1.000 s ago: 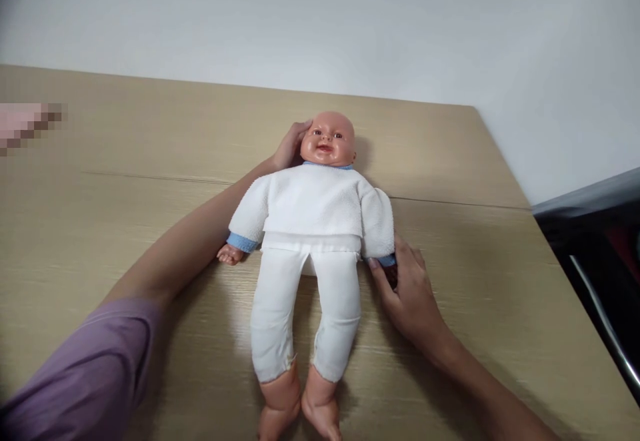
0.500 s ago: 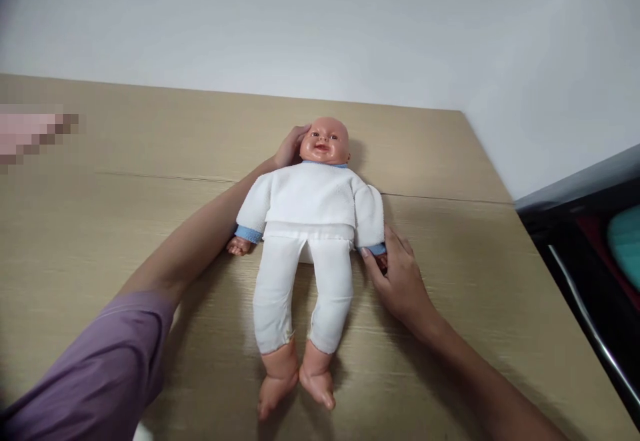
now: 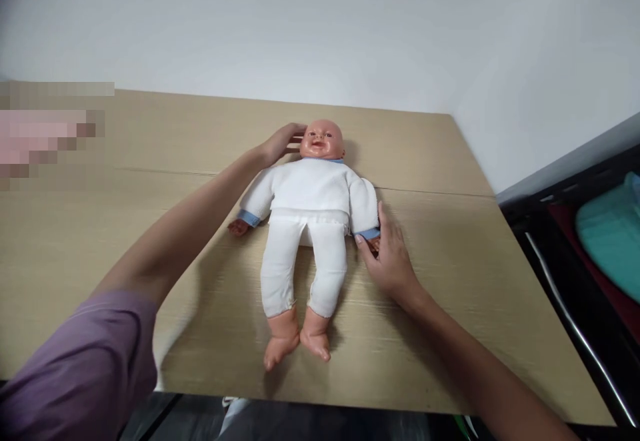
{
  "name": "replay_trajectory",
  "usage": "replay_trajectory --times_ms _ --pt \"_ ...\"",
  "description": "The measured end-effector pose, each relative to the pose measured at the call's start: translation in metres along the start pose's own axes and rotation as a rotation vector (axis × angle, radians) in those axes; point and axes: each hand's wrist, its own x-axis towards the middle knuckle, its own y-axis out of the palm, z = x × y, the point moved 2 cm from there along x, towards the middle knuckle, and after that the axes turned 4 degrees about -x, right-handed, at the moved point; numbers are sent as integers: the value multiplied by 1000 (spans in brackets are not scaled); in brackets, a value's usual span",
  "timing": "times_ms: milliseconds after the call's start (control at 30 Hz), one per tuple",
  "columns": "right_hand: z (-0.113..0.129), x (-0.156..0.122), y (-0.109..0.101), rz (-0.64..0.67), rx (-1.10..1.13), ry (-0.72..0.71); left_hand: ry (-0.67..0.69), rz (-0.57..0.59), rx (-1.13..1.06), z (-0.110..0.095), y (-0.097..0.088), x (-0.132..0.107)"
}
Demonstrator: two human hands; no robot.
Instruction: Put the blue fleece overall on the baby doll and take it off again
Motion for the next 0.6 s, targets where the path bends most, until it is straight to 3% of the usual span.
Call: replay_trajectory --times_ms 100,200,300,400,433,500,600 --pt "-3 0 3 -46 -7 0 216 -168 198 -21 4 -24" --pt "1 3 -6 -123 18 15 456 -152 293 -54 32 -75" --pt "13 4 -32 -250 91 -11 580 52 338 -101 73 -155" --pt "26 -3 -68 -422 176 -71 489 658 484 -140 117 -259" --pt "29 -8 -79 -474 205 -82 463 785 528 -147 127 -295" --pt "36 -24 -100 -565 267 -86 427 855 595 -151 139 -363" --pt "51 -55 -130 -648 329 -56 497 841 575 -139 139 -449"
